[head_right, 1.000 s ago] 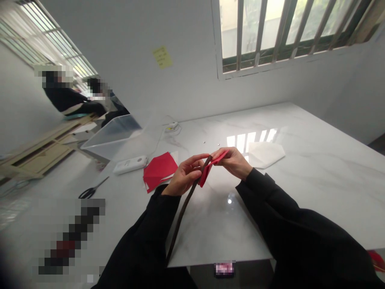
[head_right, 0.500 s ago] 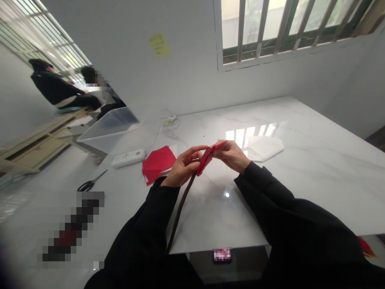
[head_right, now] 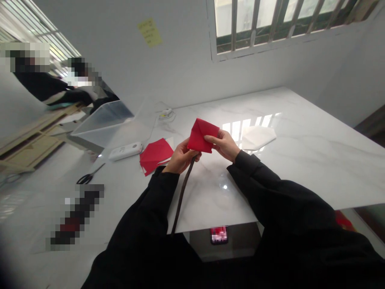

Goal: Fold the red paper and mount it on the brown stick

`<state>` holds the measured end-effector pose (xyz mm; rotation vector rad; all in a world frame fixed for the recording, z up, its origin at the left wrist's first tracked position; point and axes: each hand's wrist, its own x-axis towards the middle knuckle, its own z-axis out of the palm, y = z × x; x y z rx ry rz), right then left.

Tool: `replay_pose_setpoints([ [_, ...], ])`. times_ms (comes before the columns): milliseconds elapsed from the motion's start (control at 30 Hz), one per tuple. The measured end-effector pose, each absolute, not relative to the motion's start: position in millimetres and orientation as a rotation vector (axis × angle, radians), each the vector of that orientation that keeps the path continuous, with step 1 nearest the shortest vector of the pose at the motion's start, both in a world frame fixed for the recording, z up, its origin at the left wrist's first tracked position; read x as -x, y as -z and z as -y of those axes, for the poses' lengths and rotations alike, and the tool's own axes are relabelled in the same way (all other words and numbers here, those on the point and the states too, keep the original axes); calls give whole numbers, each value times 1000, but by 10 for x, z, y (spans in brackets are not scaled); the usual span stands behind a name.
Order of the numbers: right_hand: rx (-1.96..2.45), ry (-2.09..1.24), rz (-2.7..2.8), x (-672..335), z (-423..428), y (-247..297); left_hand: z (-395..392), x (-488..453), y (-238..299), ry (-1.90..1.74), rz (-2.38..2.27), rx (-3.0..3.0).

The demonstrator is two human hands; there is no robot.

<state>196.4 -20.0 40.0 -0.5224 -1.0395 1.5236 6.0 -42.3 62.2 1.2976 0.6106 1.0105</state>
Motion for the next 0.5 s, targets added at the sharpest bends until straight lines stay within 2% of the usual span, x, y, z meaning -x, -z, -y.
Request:
replay_pose_setpoints([
  [500, 540, -1611, 1044, -2041, 139, -369, 321, -52, -536, -1117, -625, -1132],
])
